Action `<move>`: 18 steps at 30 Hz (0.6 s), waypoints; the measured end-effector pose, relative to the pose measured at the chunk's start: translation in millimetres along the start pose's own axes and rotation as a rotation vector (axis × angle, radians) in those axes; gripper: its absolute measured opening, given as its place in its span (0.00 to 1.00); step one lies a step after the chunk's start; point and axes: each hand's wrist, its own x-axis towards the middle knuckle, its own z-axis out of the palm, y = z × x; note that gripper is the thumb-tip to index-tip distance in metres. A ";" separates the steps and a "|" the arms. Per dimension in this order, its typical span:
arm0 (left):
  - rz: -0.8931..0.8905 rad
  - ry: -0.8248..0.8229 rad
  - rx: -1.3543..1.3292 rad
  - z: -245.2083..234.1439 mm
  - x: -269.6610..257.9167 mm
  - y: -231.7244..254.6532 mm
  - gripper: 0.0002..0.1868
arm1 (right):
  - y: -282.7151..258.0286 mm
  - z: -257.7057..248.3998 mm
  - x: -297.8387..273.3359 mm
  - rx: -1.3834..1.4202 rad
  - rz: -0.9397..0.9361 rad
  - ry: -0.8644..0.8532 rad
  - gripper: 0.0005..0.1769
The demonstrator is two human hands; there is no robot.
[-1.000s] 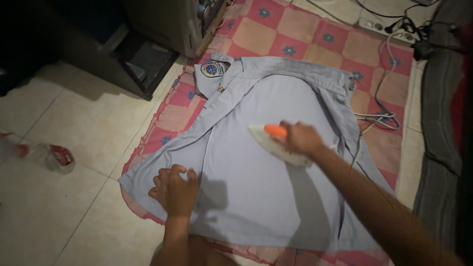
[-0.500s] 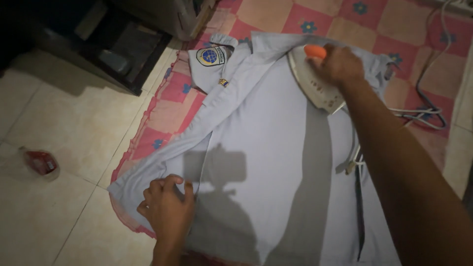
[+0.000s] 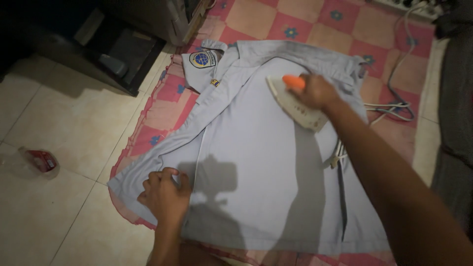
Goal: Ironing a light blue button-down shirt on a mat placed on the floor.
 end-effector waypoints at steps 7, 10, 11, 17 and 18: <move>0.048 0.094 -0.047 1.8 -2.8 -2.6 0.12 | -38.0 -6.5 -86.0 -0.036 -0.027 -0.073 0.29; 0.064 0.143 -0.083 3.3 -6.6 -3.3 0.11 | -47.1 -0.9 -121.7 -0.045 -0.038 -0.161 0.29; 0.065 0.150 -0.099 3.2 -7.6 -3.6 0.11 | -50.1 2.0 -133.5 -0.045 -0.055 -0.165 0.29; 0.022 0.093 -0.096 6.3 -2.0 -3.2 0.13 | -84.1 -8.0 -203.2 -0.040 -0.062 -0.339 0.30; 0.009 0.073 -0.082 7.2 -1.4 -3.4 0.14 | -89.9 -10.2 -214.6 -0.028 -0.033 -0.413 0.30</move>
